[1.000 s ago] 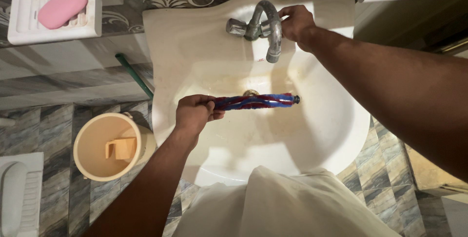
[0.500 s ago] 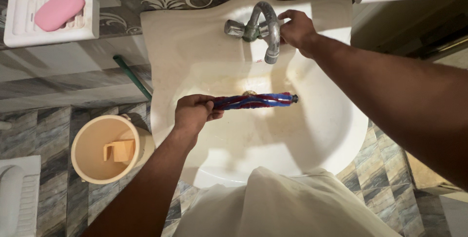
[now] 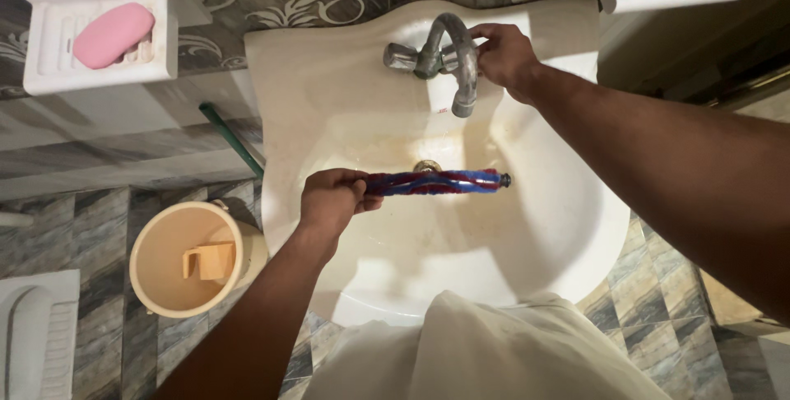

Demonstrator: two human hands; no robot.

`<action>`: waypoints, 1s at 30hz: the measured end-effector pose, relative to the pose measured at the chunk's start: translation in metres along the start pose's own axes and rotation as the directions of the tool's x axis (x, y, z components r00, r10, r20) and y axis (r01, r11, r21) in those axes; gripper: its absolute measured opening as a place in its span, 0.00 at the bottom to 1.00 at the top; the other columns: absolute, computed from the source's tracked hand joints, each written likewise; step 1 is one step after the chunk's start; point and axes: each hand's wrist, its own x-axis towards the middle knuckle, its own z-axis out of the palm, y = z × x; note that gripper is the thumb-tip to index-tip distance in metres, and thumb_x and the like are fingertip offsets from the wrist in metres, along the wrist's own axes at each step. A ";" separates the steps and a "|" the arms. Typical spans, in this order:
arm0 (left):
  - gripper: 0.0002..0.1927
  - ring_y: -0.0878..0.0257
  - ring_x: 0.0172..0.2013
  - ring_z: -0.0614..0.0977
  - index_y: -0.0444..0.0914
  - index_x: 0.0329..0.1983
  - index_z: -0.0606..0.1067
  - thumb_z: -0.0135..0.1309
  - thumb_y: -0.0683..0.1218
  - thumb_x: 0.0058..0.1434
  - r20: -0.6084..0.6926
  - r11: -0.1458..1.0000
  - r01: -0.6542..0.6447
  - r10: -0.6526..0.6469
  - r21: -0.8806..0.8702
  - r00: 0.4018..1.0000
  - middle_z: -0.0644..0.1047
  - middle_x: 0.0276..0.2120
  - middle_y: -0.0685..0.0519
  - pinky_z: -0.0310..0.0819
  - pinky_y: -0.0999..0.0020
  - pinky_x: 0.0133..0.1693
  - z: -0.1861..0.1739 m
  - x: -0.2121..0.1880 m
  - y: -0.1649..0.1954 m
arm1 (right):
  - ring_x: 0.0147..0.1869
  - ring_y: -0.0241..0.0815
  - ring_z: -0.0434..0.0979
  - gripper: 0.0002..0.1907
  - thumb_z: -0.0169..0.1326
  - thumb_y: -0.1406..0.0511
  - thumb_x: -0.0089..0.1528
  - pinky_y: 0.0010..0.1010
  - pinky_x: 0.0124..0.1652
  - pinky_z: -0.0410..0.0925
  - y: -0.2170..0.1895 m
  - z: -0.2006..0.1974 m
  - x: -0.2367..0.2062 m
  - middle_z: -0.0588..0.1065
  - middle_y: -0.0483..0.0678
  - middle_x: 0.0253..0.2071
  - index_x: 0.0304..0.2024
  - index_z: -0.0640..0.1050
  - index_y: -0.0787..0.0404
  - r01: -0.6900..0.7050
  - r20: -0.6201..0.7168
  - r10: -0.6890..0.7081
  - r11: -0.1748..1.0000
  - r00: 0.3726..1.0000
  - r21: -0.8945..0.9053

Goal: The person sits on the floor and wipes a vacuum cleaner hose attachment with a cloth, then removes the brush roll from the vacuum floor head, carries it to a bathroom sink, rinses and wrings it under running water, and washes their hands.

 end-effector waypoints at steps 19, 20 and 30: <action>0.13 0.57 0.35 0.86 0.24 0.48 0.76 0.42 0.35 0.68 0.000 1.000 0.020 -0.020 0.002 1.000 0.82 0.40 0.41 0.81 0.67 0.43 0.004 0.002 0.007 | 0.43 0.35 0.82 0.20 0.54 0.80 0.60 0.27 0.43 0.76 -0.011 0.004 -0.012 0.82 0.48 0.43 0.53 0.79 0.63 0.114 -0.057 -0.124 0.981 0.991 -0.156; 0.13 0.57 0.35 0.87 0.24 0.48 0.76 0.42 0.34 0.68 -0.001 1.000 0.016 -0.016 0.000 1.000 0.82 0.41 0.42 0.81 0.67 0.43 0.004 0.001 0.007 | 0.43 0.35 0.82 0.20 0.55 0.80 0.60 0.27 0.43 0.76 -0.010 0.004 -0.012 0.82 0.48 0.43 0.53 0.79 0.63 0.123 -0.055 -0.133 0.980 0.990 -0.157; 0.12 0.58 0.35 0.86 0.24 0.47 0.76 0.42 0.34 0.68 0.007 0.999 0.020 -0.020 0.026 1.000 0.82 0.40 0.43 0.81 0.67 0.43 0.005 0.002 0.010 | 0.44 0.36 0.81 0.23 0.57 0.74 0.61 0.28 0.46 0.74 -0.011 0.002 -0.017 0.82 0.49 0.44 0.60 0.78 0.59 0.013 -0.065 -0.025 0.984 0.998 -0.180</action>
